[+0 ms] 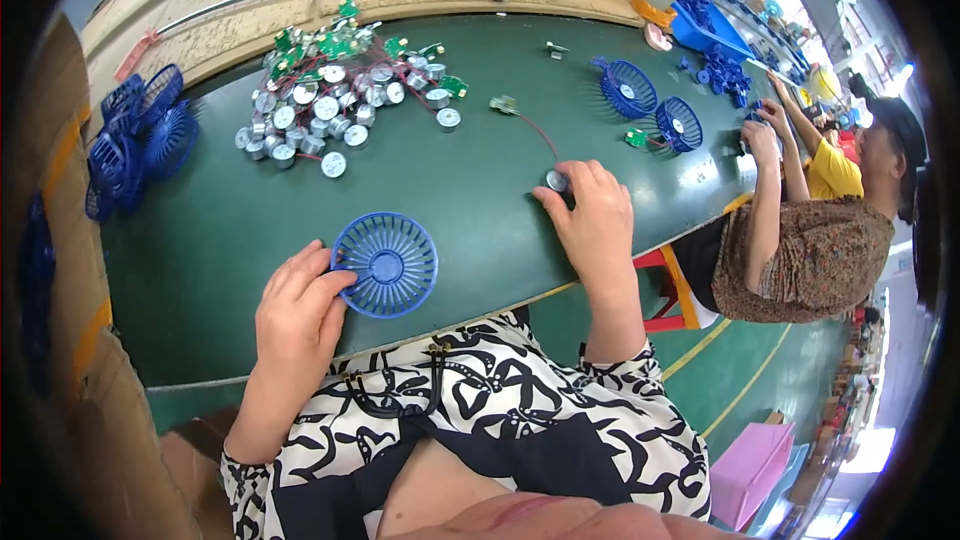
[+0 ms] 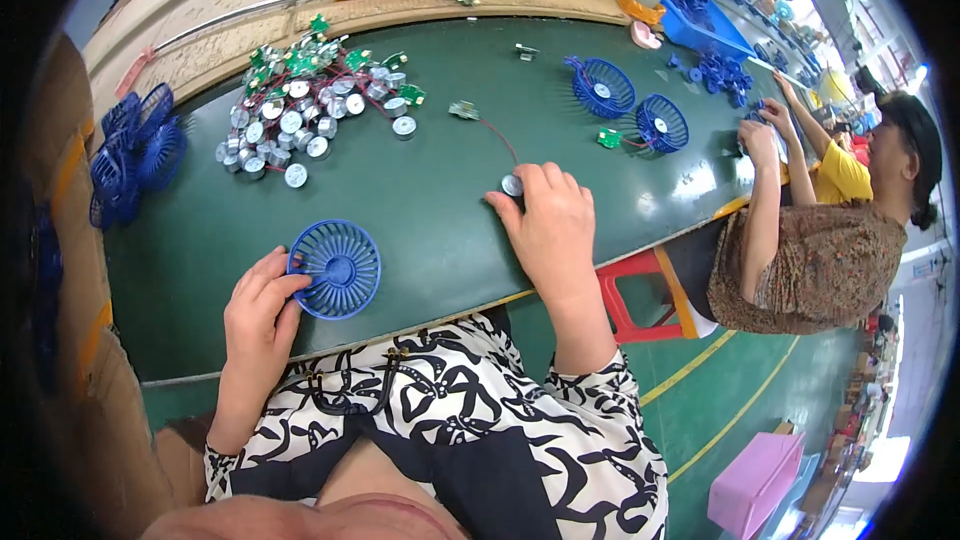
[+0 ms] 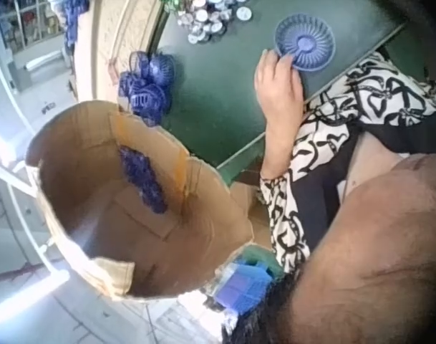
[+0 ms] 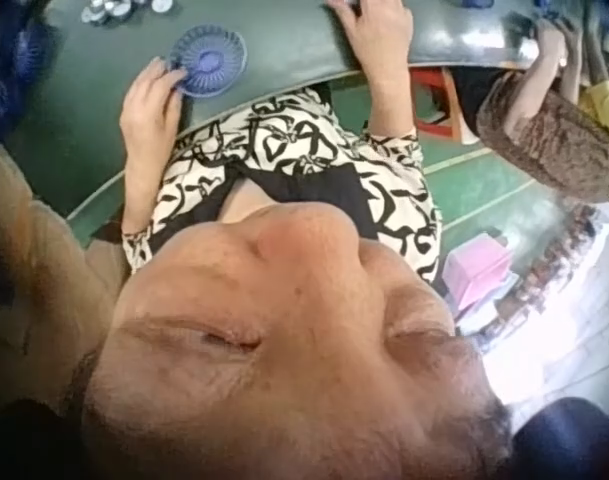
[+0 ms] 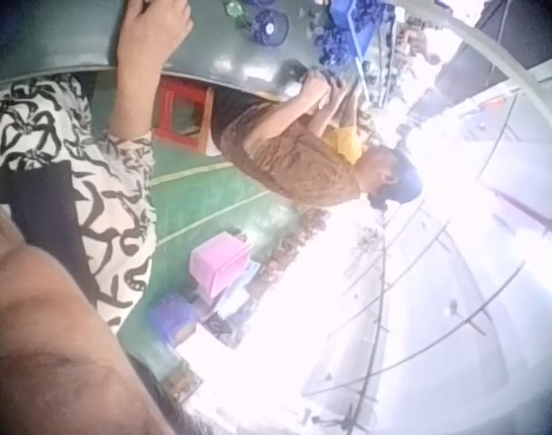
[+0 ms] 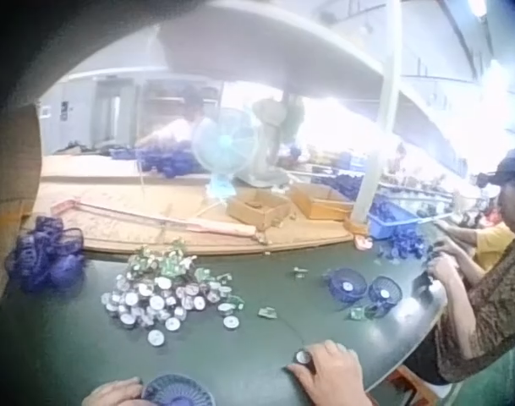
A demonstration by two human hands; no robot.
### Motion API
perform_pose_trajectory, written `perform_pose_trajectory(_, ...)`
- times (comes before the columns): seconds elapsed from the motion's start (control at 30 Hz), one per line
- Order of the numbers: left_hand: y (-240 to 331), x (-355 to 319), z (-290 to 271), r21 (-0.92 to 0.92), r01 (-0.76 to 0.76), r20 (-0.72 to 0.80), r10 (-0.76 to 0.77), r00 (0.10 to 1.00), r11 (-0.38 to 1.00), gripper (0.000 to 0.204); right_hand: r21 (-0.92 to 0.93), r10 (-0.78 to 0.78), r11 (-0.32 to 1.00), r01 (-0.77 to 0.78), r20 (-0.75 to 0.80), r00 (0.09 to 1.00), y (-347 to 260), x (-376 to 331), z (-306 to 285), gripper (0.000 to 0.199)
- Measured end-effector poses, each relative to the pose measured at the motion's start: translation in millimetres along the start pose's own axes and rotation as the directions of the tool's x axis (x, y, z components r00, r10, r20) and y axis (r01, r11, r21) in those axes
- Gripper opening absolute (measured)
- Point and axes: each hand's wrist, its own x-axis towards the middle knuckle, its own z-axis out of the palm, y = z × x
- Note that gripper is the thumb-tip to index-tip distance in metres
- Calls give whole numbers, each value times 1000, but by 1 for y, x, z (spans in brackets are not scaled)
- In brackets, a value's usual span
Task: The person assembles mini fans by picking up motor units wired to circuit boards and pressing them into the centers of plastic fan grilles by hand.
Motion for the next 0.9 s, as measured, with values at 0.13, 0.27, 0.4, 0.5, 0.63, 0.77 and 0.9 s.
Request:
perform_pose_trajectory(0.13,4,-2,-2,-74,-46,32,48,998,996,27,110,42,993,-44,22,999,-3,-4,0,23)
perform_pose_trajectory(0.27,2,3,0,-79,-99,41,102,994,992,25,417,-33,909,-9,94,995,-43,-7,-18,23)
perform_pose_trajectory(0.4,-2,3,2,-130,-102,-5,102,995,986,25,442,-509,777,448,21,861,-79,1,-28,33)
perform_pose_trajectory(0.5,-5,-4,4,-118,-80,-18,79,997,990,25,479,-710,650,590,103,697,-96,8,-22,37)
perform_pose_trajectory(0.63,-6,-7,5,-107,-109,-49,104,993,988,25,408,-770,632,659,230,595,-108,11,-15,37)
perform_pose_trajectory(0.77,-6,-10,6,-125,-106,-52,100,994,987,25,382,-808,589,712,239,539,-114,15,-15,34)
perform_pose_trajectory(0.9,-4,-10,6,-117,-101,-52,95,994,988,24,385,-827,561,733,281,486,-111,19,-17,31)
